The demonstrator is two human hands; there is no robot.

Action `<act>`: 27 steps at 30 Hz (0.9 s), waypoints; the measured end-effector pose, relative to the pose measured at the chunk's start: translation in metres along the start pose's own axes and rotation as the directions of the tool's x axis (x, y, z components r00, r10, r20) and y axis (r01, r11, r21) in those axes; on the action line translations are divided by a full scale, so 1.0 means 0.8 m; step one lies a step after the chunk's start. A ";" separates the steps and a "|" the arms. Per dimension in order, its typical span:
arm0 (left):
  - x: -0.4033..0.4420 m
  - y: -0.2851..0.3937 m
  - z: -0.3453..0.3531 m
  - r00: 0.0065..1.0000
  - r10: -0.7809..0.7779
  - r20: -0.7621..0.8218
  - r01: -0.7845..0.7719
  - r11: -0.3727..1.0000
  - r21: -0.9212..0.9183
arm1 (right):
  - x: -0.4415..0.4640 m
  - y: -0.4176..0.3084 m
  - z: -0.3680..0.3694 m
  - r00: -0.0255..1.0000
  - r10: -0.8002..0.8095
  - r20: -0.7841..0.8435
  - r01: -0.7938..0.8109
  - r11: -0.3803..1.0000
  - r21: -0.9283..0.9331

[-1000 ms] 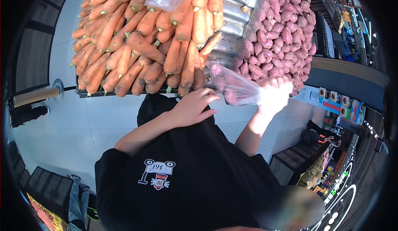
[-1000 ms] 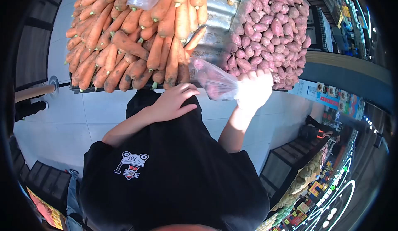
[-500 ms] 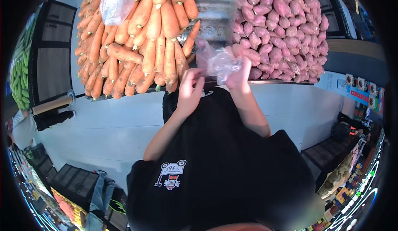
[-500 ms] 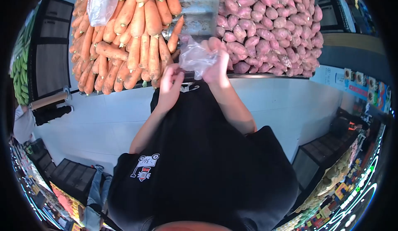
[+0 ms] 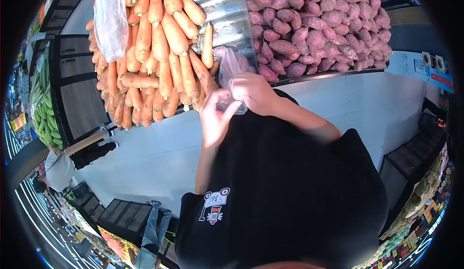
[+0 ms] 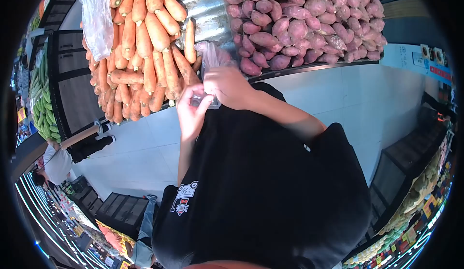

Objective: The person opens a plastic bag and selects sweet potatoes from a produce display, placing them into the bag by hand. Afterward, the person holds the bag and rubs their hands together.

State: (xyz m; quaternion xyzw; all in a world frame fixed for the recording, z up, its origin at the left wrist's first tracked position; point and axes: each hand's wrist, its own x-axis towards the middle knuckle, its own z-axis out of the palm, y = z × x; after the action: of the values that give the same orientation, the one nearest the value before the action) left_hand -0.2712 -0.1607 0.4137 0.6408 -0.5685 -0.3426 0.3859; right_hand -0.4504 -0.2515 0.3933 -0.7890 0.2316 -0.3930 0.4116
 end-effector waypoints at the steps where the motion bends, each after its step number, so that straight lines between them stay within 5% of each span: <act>1: -0.006 -0.016 -0.001 0.999 -0.036 0.031 0.036 0.999 -0.012 | -0.005 -0.006 -0.005 0.999 -0.027 -0.023 0.025 0.996 -0.084; 2: -0.011 -0.030 -0.002 0.995 -0.074 0.063 0.075 0.997 -0.023 | -0.014 -0.010 -0.012 0.999 -0.044 -0.006 0.042 0.979 -0.197; 5: -0.016 -0.050 0.003 0.956 -0.243 -0.166 0.118 0.833 -0.540 | -0.028 -0.018 -0.039 0.978 -0.206 -0.018 0.196 0.949 -0.247; 7: 0.002 -0.024 -0.021 0.861 -0.508 -0.031 0.207 0.406 -0.890 | -0.044 -0.012 -0.058 0.962 -0.242 0.129 0.273 0.890 -0.365; 9: 0.007 -0.039 -0.041 0.889 -0.437 0.133 0.207 0.126 -0.970 | -0.052 0.000 -0.074 0.938 -0.241 0.249 0.332 0.828 -0.451; 12: 0.014 -0.028 -0.033 0.950 -0.238 -0.200 0.080 0.808 -0.584 | -0.057 0.011 -0.088 0.940 -0.040 0.339 0.198 0.873 -0.446; 13: 0.011 -0.017 -0.028 0.972 -0.092 -0.217 0.039 0.971 -0.236 | -0.058 0.010 -0.089 0.925 0.047 0.378 0.137 0.885 -0.444; 14: 0.017 0.002 -0.023 0.968 0.138 -0.210 -0.117 0.987 0.108 | -0.055 0.004 -0.089 0.915 0.119 0.385 0.068 0.897 -0.438; 15: 0.022 0.018 -0.019 0.928 0.350 -0.126 -0.265 0.860 0.435 | -0.052 -0.005 -0.088 0.900 0.188 0.393 -0.001 0.903 -0.430; 20: 0.031 -0.001 0.011 0.900 0.396 0.184 -0.394 0.555 0.733 | -0.031 -0.040 -0.105 0.702 0.528 0.477 -0.452 0.849 -0.274; 24: 0.032 -0.005 0.022 0.954 0.202 0.223 -0.292 0.451 0.843 | -0.021 -0.019 -0.064 0.693 0.695 0.192 -0.529 0.671 -0.520; 27: 0.042 -0.017 0.038 0.964 0.053 0.259 -0.261 0.341 0.903 | -0.025 0.001 -0.026 0.745 0.666 0.037 -0.484 0.578 -0.658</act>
State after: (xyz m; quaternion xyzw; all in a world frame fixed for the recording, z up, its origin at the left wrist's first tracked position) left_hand -0.2874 -0.1962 0.3871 0.6534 -0.7537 0.0212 -0.0678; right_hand -0.4788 -0.2481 0.3915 -0.8041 0.5299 -0.0232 0.2684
